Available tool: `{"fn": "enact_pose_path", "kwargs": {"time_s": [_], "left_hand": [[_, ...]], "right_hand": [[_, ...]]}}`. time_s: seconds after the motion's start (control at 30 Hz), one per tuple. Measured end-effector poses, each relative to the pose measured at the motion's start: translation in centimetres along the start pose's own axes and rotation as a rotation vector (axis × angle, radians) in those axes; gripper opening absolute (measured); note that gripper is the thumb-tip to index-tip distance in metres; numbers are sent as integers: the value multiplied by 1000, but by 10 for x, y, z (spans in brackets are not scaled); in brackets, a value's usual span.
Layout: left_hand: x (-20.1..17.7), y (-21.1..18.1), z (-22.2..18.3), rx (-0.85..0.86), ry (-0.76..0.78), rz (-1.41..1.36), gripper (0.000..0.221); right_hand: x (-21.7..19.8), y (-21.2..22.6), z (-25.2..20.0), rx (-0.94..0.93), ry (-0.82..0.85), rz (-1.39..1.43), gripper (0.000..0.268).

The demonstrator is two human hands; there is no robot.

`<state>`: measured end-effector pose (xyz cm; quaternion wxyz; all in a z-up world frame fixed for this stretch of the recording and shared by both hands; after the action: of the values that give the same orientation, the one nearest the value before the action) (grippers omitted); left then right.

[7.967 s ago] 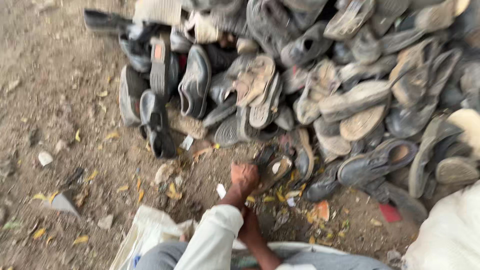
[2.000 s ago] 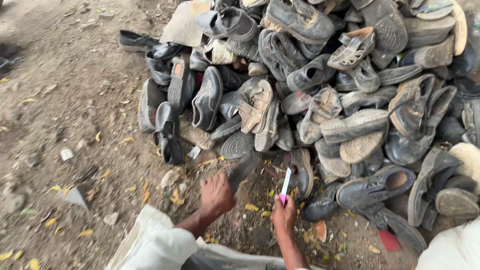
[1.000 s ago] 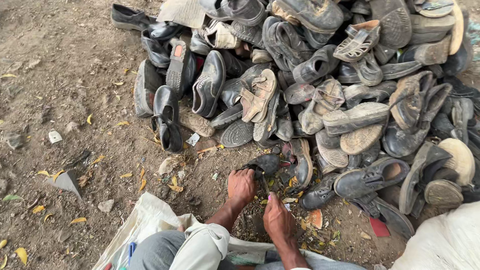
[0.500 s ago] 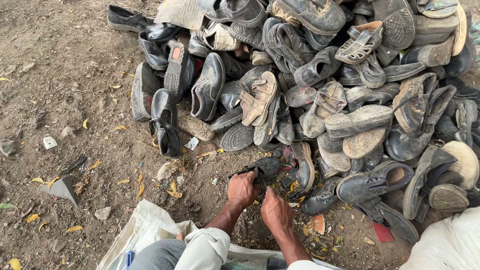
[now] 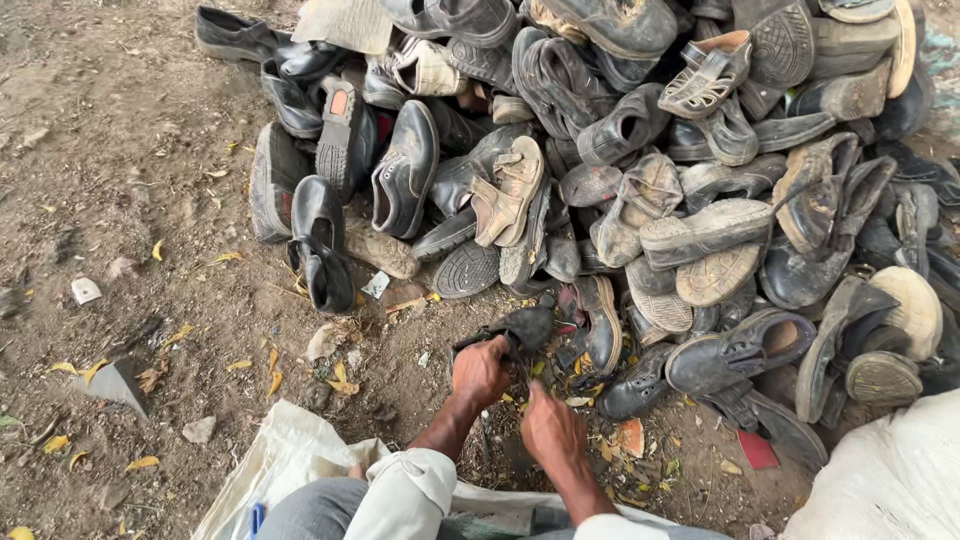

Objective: The person picks up shoes and sandals from a large pile, uses a small white tool to scrape the soles and interiors, and places the items into a bag.

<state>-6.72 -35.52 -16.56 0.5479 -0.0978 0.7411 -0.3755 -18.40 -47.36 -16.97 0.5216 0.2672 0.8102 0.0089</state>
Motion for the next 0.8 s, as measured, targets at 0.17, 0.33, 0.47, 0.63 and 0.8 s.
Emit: {"fn": "enact_pose_path", "kwargs": {"time_s": [0.17,0.33,0.47,0.63,0.8], "left_hand": [[-7,-1,0,30,-73,-44,11],[-2,21,14,-179,-19,-150,7],[-19,48,36,-193,-156,-428,15],[-20,50,24,-86,-244,-454,25],[-5,39,23,-322,76,-437,35]], "right_hand": [[-4,24,41,-265,-365,75,45],[20,4,29,-131,-255,112,40],[64,-22,6,62,-109,87,35],[33,-8,-10,-76,-368,246,33],[3,-9,-21,14,-325,269,39]]}}
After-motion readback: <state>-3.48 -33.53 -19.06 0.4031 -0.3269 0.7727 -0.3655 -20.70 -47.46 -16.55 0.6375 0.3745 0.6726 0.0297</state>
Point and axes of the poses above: each hand's wrist, its own z-axis towards the middle knuckle, its own x-axis out of the palm, y = z × x, the point moved 8 cm from there along z, towards the middle knuckle, and after that the axes turned 5 degrees about y, right-handed, at the moved point
